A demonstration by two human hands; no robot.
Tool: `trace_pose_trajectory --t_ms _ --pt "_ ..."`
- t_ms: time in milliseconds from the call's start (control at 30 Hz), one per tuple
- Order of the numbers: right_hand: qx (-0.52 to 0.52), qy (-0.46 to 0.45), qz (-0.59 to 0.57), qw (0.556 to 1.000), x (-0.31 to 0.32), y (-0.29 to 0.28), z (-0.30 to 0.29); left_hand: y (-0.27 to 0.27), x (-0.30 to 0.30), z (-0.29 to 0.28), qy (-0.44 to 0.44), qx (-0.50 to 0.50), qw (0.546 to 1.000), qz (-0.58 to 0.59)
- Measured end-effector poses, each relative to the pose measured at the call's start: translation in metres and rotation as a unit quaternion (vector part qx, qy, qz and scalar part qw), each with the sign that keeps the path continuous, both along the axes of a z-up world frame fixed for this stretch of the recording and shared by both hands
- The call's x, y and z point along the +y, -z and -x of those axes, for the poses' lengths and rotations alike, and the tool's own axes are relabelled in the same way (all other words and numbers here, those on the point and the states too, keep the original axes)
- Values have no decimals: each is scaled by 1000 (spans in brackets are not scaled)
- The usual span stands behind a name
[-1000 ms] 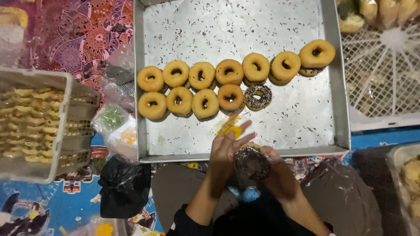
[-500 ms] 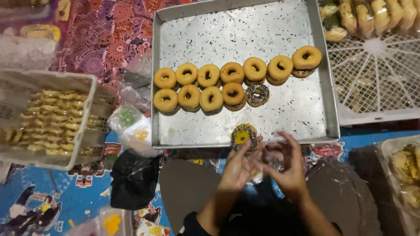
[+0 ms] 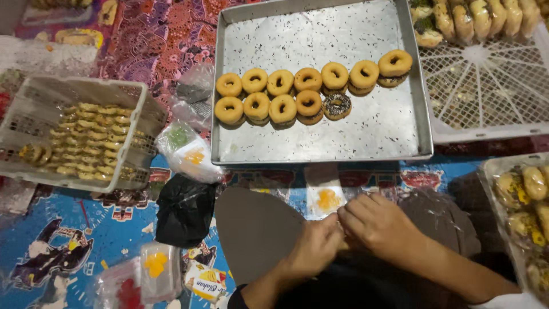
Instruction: The person sits on the floor and repeatedly picks donuts from a metal tray, places them into clear plastic bags, and sets the filled bags into a nearby crate. The process continues with both plain and chocolate-sprinkled donuts.
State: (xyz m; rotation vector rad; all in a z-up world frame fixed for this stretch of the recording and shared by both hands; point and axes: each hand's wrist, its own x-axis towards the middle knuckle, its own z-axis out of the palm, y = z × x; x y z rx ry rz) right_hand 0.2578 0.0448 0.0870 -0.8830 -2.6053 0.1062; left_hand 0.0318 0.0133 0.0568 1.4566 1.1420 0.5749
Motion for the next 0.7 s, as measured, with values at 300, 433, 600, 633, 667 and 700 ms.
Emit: trace_pose_trajectory --t_ms 300,433,600,633,667,700 --pt "-112 102 172 973 -24 95 -32 5 -17 19 176 -39 909 -375" --pt "336 59 558 757 -79 141 35 58 -29 19 -7 -441 897 42" --pt "545 233 572 568 -75 151 105 107 -58 19 -326 -299 895 -57" --pt "522 218 531 632 -66 154 110 113 -57 34 -360 -167 907 -143" --pt "496 202 486 691 -56 158 114 116 -58 46 -407 -166 888 -133" --pt "468 184 438 745 -48 162 118 118 -59 59 -453 -164 868 -123"
